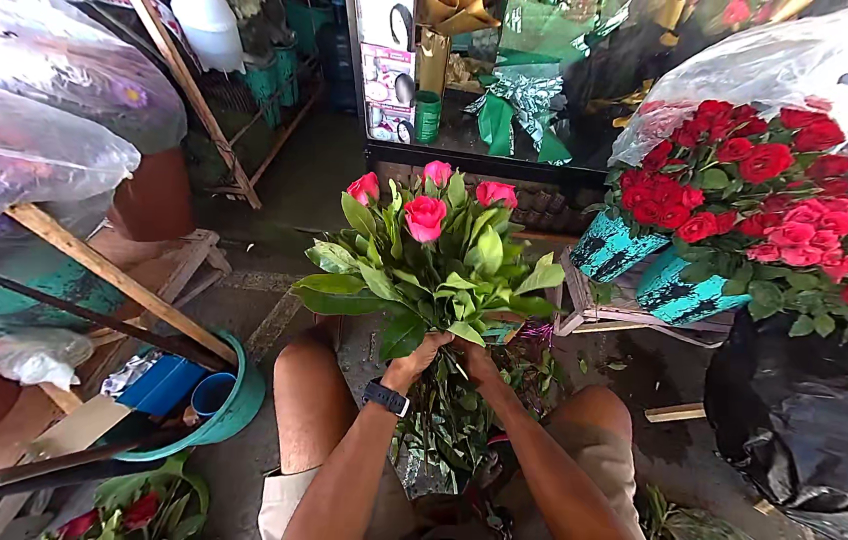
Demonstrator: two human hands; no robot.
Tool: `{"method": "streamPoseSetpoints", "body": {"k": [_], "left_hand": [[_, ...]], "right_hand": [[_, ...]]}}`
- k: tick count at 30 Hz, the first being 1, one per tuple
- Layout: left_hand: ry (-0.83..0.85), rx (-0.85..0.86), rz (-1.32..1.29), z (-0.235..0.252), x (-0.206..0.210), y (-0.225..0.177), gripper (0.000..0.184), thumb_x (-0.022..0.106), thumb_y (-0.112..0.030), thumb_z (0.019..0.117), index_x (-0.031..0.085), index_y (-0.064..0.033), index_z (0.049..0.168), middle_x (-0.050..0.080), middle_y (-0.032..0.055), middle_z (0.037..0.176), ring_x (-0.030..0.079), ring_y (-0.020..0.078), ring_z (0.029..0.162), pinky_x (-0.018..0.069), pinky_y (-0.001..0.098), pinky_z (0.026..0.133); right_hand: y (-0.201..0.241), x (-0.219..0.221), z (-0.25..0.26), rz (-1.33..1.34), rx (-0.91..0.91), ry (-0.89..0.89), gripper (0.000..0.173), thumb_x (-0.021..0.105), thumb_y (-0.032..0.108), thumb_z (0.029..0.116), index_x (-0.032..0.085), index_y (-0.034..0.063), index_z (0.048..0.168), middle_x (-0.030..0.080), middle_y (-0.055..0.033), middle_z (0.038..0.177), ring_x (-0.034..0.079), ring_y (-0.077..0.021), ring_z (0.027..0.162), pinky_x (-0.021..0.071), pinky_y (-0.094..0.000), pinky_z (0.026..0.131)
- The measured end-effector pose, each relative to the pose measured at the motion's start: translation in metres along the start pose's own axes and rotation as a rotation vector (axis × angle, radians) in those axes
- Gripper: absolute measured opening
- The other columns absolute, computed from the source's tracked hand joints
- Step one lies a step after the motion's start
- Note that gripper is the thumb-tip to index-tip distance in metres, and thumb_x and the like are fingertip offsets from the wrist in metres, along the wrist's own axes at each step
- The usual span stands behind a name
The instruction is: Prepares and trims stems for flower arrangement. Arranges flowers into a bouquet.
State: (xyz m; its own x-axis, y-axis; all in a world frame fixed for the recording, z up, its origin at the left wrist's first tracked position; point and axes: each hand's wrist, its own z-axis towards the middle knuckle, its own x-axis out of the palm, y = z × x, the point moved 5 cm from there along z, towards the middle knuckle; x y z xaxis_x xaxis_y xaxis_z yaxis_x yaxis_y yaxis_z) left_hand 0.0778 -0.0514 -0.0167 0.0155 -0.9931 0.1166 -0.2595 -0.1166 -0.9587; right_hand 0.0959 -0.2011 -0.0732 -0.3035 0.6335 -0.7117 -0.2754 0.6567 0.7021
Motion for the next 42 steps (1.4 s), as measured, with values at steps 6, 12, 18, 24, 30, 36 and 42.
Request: {"method": "streamPoseSetpoints", "body": {"k": [6,12,18,24,30,36,42], "left_hand": [[0.068,0.212,-0.01,-0.023,-0.003,-0.008,0.038,0.069,0.007,0.0859,0.057,0.0109,0.122,0.065,0.0043,0.106,0.059,-0.0038,0.098,0.0482,0.0136,0.092],[0.046,-0.044,0.47,-0.026,0.005,0.003,0.039,0.061,-0.016,0.1025,0.059,0.0104,0.131,0.063,0.0247,0.13,0.059,0.0241,0.122,0.0441,0.0379,0.109],[-0.1,0.167,0.674,-0.052,0.004,-0.004,0.029,0.065,-0.013,0.0983,0.067,0.0107,0.115,0.073,0.0173,0.106,0.069,0.0209,0.1,0.0543,0.0412,0.096],[0.092,0.141,0.264,-0.039,0.014,0.021,0.025,0.056,0.001,0.0964,0.059,0.0083,0.12,0.073,0.0113,0.108,0.072,0.0203,0.101,0.0591,0.0378,0.093],[0.116,0.068,0.37,-0.034,0.038,0.025,0.017,0.048,-0.003,0.1038,0.062,0.002,0.112,0.073,0.0015,0.094,0.071,0.0121,0.09,0.0596,0.032,0.087],[0.085,0.089,0.491,-0.03,0.043,0.02,0.02,0.048,0.001,0.1001,0.068,0.0005,0.096,0.073,0.0023,0.086,0.071,0.0119,0.085,0.0589,0.0322,0.085],[0.02,0.083,0.46,-0.036,0.056,0.014,0.014,0.054,0.002,0.0984,0.067,0.0076,0.096,0.072,0.0153,0.087,0.073,0.0261,0.086,0.061,0.0429,0.083]], "right_hand": [[-0.053,-0.043,-0.05,-0.133,0.333,-0.015,0.07,0.066,0.033,0.0978,0.039,0.0074,0.157,0.046,-0.0202,0.155,0.05,-0.034,0.139,0.0422,-0.052,0.115],[-0.014,-0.132,-0.126,0.074,0.243,-0.375,0.04,0.065,0.026,0.0998,0.065,0.0055,0.134,0.065,-0.0155,0.133,0.064,-0.0248,0.122,0.0526,-0.0458,0.105],[-0.109,-0.174,-0.304,0.047,0.606,-0.808,0.035,0.06,0.031,0.1032,0.066,0.0064,0.128,0.07,-0.0117,0.121,0.07,-0.0194,0.107,0.0584,-0.0411,0.096],[-0.237,-0.092,-0.531,0.357,1.339,-1.107,0.041,0.057,0.036,0.1024,0.066,0.0042,0.126,0.068,-0.0195,0.12,0.066,-0.0326,0.112,0.0521,-0.0563,0.098],[-0.3,0.031,-0.542,0.814,1.49,-1.177,0.04,0.058,0.027,0.1026,0.061,0.0006,0.132,0.067,-0.0236,0.121,0.07,-0.0352,0.104,0.0578,-0.0544,0.09],[-0.325,0.048,-0.506,0.751,1.769,-1.12,0.04,0.054,0.032,0.1017,0.063,0.003,0.128,0.067,-0.0253,0.122,0.064,-0.0418,0.115,0.0513,-0.0634,0.095],[-0.341,0.046,-0.505,0.773,1.853,-1.016,0.049,0.055,0.034,0.1002,0.059,-0.0044,0.13,0.062,-0.0283,0.13,0.059,-0.0435,0.124,0.0491,-0.0632,0.099]]}}
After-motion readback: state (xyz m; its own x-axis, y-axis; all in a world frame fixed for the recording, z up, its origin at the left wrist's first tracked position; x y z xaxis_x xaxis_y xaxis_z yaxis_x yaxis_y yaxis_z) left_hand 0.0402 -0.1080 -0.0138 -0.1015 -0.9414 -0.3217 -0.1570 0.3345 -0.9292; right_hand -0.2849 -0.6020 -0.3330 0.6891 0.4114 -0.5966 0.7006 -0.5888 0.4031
